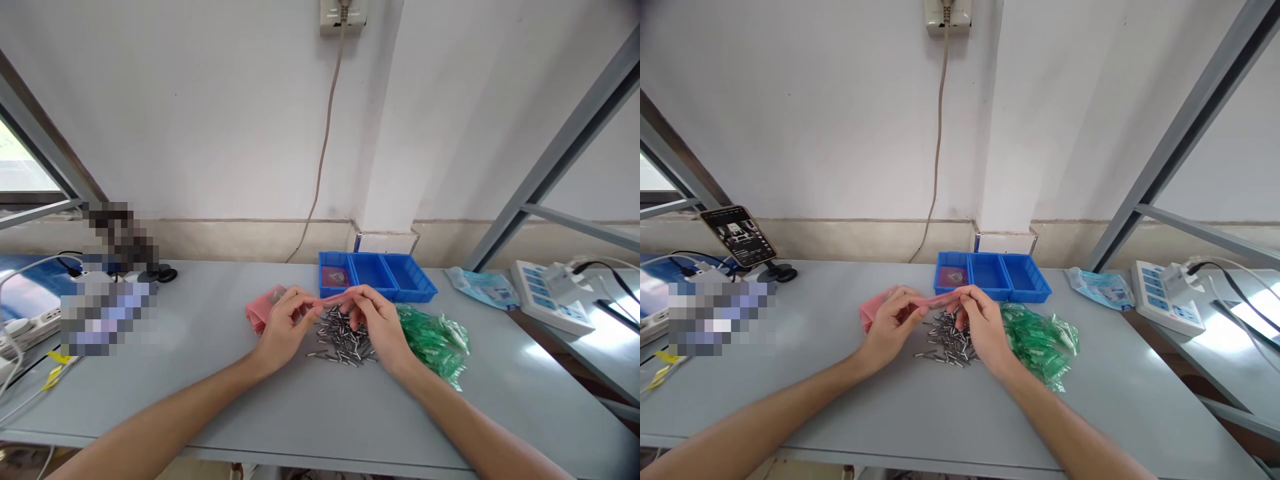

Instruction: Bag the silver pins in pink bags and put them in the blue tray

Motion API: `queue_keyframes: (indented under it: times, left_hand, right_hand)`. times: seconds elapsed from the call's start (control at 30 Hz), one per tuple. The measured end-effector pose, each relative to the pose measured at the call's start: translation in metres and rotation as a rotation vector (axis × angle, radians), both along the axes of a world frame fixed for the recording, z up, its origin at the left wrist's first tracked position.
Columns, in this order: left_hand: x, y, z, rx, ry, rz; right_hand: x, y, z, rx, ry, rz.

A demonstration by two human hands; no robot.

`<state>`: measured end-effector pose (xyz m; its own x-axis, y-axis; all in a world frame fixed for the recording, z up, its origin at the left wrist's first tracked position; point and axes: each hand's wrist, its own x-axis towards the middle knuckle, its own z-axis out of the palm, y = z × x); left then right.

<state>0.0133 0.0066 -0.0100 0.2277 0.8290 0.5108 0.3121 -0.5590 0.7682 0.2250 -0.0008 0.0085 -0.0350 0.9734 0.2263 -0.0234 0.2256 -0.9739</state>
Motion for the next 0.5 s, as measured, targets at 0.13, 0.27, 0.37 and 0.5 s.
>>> queue_keyframes:
  times: [0.13, 0.27, 0.37, 0.5]
  left_hand:
    - [0.001, -0.001, 0.002, -0.037, -0.042, 0.031]
    - [0.001, 0.0, 0.002, -0.06, -0.074, 0.022]
    - [0.002, 0.0, -0.001, -0.115, -0.107, -0.005]
    - [0.003, -0.003, -0.002, -0.223, -0.23, -0.05]
  right_hand:
    - [-0.002, -0.001, -0.004, 0.024, -0.067, 0.016]
    - [-0.003, -0.001, -0.01, 0.04, -0.106, -0.008]
    - [-0.003, 0.0, -0.011, 0.01, -0.053, -0.001]
    - [-0.002, 0.001, -0.007, 0.008, -0.074, -0.023]
